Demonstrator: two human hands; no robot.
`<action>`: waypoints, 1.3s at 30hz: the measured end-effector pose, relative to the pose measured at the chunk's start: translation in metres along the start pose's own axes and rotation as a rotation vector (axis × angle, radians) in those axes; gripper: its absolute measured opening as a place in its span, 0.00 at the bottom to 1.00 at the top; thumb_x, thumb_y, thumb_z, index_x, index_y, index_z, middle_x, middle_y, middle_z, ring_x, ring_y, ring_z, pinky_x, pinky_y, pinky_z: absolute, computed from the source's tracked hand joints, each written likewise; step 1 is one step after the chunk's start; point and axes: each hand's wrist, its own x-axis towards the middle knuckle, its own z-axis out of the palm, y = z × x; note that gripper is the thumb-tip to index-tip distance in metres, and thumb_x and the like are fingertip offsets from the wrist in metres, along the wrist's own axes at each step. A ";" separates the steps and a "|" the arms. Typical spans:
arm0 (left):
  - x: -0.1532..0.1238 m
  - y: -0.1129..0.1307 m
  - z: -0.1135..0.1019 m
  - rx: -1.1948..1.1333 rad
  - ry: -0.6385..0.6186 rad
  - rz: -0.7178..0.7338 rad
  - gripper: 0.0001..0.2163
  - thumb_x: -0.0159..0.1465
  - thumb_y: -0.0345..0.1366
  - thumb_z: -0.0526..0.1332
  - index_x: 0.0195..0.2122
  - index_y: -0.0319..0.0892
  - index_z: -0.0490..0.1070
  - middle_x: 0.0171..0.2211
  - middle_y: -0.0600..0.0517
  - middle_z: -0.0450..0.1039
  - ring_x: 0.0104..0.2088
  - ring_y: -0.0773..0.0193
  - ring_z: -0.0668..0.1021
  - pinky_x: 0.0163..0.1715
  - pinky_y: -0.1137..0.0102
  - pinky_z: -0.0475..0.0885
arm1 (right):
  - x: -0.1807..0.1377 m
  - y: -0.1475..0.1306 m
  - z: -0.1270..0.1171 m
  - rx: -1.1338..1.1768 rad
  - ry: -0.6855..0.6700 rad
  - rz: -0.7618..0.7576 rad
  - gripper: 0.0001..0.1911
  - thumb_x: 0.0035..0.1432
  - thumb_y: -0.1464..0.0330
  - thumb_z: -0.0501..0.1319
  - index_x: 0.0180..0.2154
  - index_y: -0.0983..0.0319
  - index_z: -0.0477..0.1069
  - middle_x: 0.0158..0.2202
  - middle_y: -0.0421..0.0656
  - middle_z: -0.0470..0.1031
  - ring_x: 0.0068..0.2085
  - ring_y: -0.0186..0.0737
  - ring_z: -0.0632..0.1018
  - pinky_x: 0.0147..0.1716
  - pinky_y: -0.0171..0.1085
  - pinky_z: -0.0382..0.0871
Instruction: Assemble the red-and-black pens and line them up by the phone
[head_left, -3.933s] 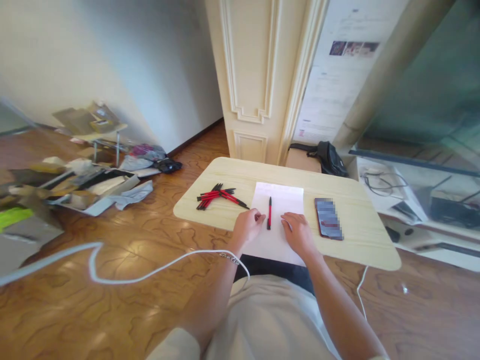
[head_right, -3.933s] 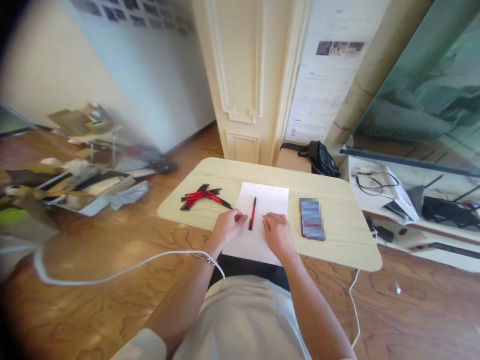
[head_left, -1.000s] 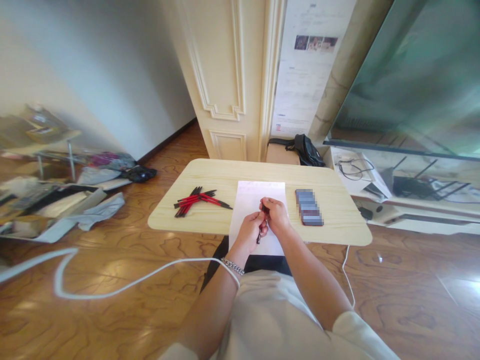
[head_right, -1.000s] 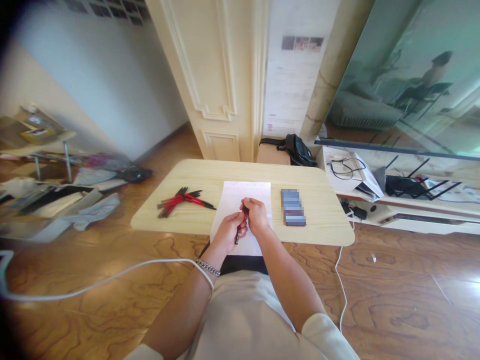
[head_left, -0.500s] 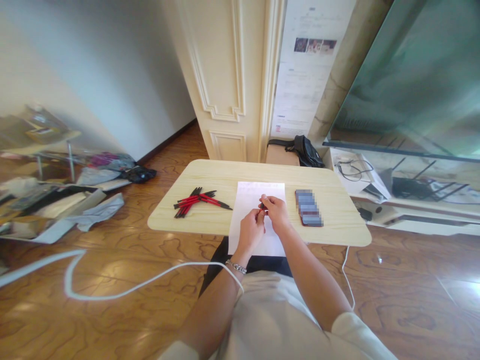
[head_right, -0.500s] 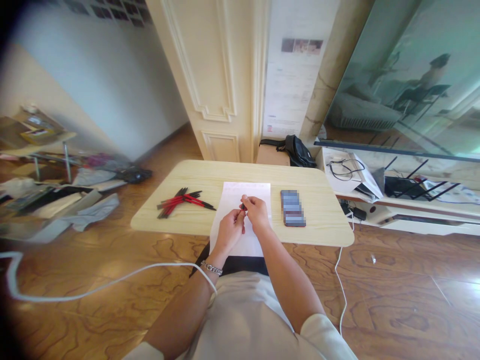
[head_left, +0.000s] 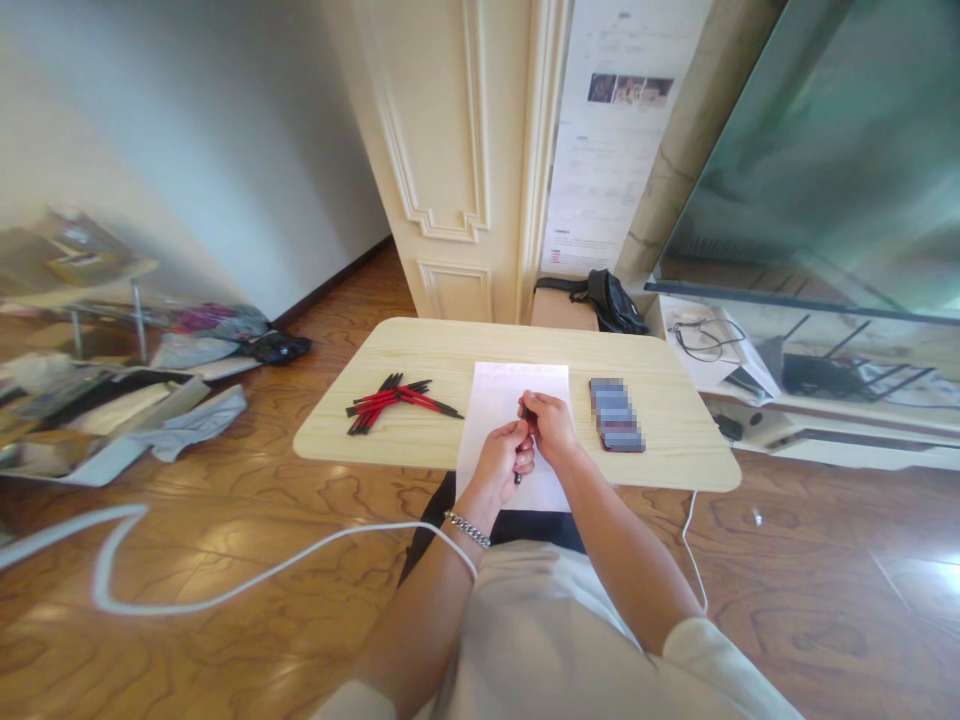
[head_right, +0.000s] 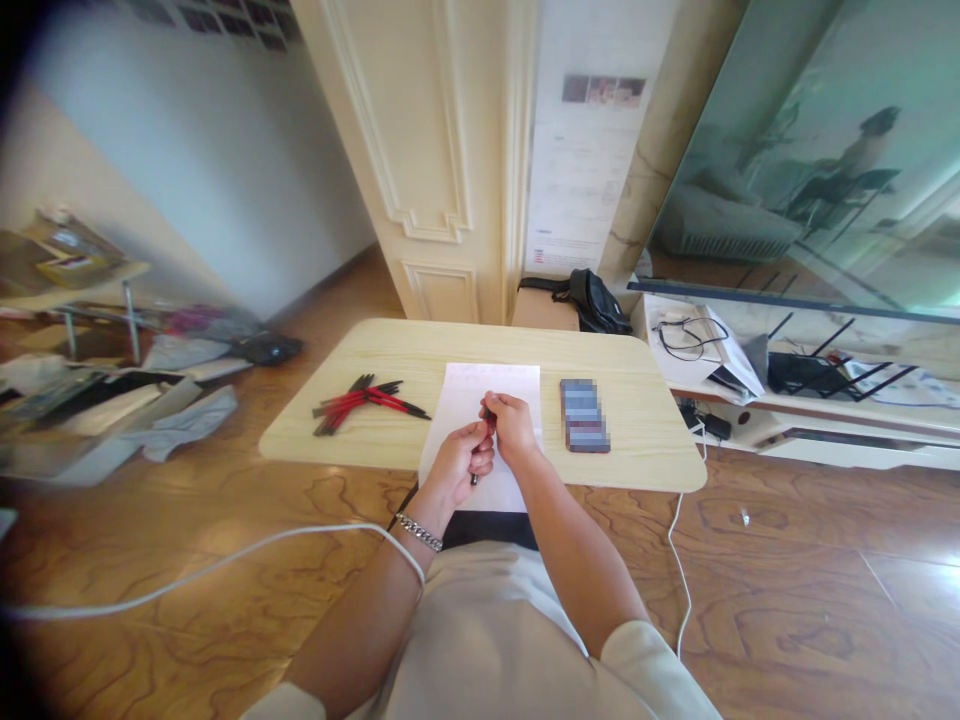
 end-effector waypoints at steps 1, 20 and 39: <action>-0.001 0.001 0.000 -0.040 -0.024 -0.016 0.13 0.56 0.40 0.65 0.27 0.39 0.61 0.19 0.61 0.54 0.13 0.80 0.54 0.13 0.80 0.46 | 0.000 -0.001 0.000 0.014 -0.010 0.008 0.15 0.48 0.58 0.64 0.24 0.64 0.69 0.21 0.40 0.68 0.19 0.29 0.64 0.17 0.32 0.53; -0.003 0.001 0.001 0.858 0.268 0.407 0.12 0.61 0.45 0.57 0.29 0.42 0.70 0.16 0.56 0.64 0.18 0.68 0.67 0.21 0.72 0.57 | -0.004 -0.007 -0.003 -0.188 0.067 -0.101 0.20 0.51 0.52 0.61 0.28 0.64 0.73 0.25 0.43 0.73 0.25 0.33 0.70 0.23 0.33 0.61; 0.002 -0.005 -0.003 0.204 0.094 0.157 0.15 0.56 0.46 0.64 0.29 0.37 0.68 0.21 0.54 0.67 0.18 0.73 0.69 0.17 0.76 0.60 | 0.000 -0.011 -0.007 -0.060 -0.055 0.034 0.22 0.50 0.51 0.62 0.36 0.63 0.74 0.32 0.46 0.76 0.29 0.35 0.73 0.25 0.33 0.66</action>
